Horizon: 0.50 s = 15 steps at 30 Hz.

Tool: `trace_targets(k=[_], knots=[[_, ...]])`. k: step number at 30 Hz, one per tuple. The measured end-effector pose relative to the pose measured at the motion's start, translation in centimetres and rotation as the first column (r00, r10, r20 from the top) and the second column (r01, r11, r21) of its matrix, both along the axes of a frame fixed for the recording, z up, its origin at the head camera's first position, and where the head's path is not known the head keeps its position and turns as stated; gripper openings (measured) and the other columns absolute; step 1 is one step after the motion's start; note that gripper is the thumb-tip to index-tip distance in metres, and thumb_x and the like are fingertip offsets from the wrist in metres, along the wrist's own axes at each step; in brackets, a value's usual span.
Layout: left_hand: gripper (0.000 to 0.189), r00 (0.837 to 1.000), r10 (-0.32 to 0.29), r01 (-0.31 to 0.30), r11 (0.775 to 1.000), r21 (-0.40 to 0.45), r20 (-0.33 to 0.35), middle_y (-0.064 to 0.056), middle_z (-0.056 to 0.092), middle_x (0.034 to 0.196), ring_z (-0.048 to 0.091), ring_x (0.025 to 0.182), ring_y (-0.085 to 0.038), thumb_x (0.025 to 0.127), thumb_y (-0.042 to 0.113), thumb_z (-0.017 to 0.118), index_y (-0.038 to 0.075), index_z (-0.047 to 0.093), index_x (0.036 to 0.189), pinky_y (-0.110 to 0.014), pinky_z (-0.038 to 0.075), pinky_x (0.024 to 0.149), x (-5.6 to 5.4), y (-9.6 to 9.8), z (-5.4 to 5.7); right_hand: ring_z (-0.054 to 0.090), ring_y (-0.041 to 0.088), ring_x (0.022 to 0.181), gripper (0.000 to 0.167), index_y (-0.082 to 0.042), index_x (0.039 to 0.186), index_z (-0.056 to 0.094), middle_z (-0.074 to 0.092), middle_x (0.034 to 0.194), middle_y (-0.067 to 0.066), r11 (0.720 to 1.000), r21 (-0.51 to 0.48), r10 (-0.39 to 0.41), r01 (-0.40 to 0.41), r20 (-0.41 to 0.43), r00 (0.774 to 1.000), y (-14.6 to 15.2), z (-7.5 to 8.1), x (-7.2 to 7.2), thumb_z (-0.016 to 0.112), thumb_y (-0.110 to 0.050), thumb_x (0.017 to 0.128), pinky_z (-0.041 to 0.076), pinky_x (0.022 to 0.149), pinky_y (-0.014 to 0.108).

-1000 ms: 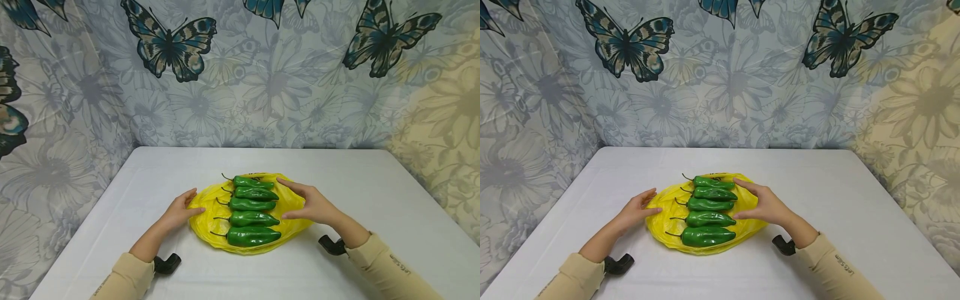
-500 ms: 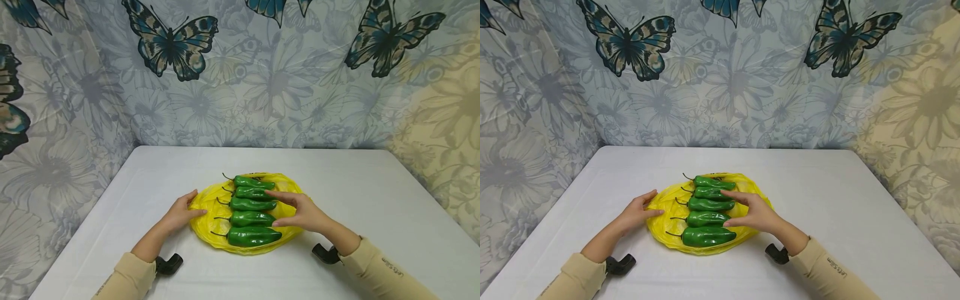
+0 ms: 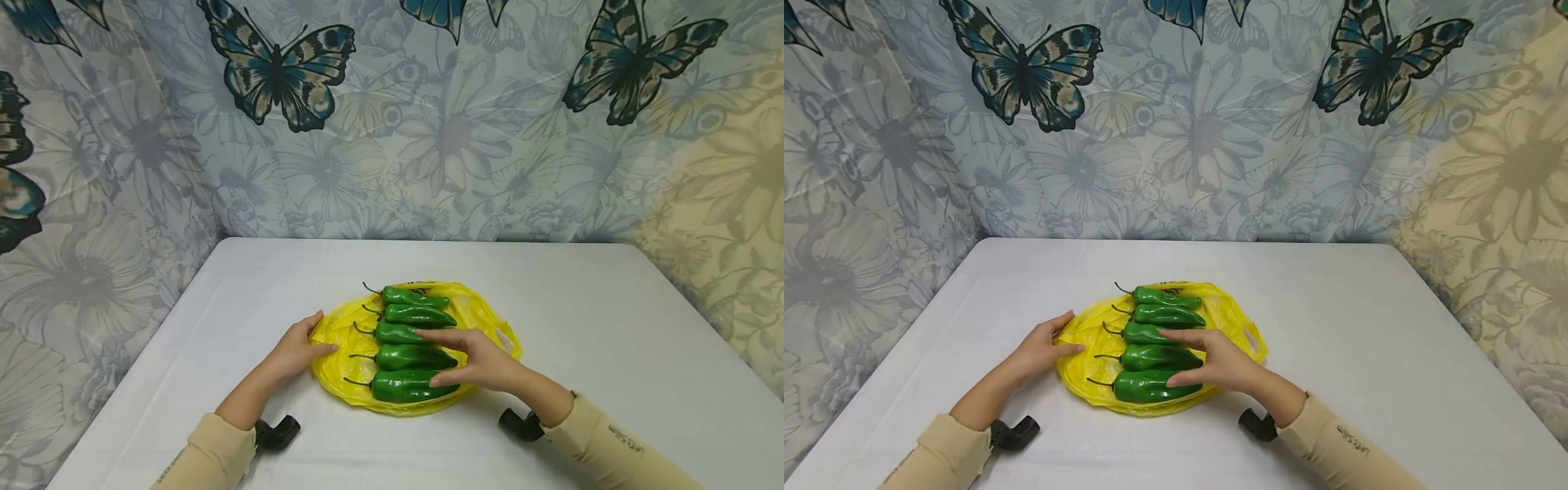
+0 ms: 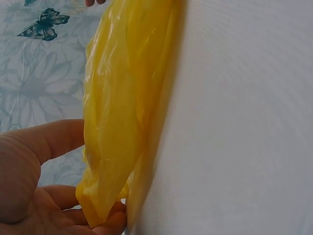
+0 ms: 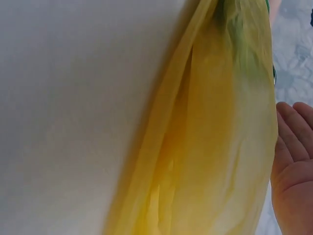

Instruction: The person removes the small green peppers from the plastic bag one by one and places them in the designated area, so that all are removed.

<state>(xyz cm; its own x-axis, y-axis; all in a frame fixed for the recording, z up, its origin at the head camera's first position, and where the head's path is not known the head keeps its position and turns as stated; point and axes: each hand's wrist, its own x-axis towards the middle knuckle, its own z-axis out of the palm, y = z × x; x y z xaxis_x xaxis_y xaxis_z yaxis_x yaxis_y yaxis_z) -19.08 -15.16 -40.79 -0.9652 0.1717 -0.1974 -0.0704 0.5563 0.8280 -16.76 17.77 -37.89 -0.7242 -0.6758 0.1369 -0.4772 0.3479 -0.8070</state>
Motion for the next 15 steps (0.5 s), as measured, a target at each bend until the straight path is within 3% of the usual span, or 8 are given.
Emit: trace_targets(k=[15], knots=[[0.077, 1.0, -0.008, 0.008, 1.0, 0.001, -0.009, -0.019, 0.023, 0.152, 0.017, 0.142, -0.036, 0.085, 0.018, 0.067, -0.003, 0.025, 0.145, -0.049, 0.016, 0.115, -0.02, -0.03, 0.06, 0.048, 0.029, 0.127, 0.064, -0.004, 0.134, 0.049, 0.05, 0.138, 0.014, 0.998, -0.017, 0.068, -0.068, 0.055, 0.996, -0.9, -0.42, 0.36, 0.073, -0.028, 0.079, 0.041, 0.102, 0.044]])
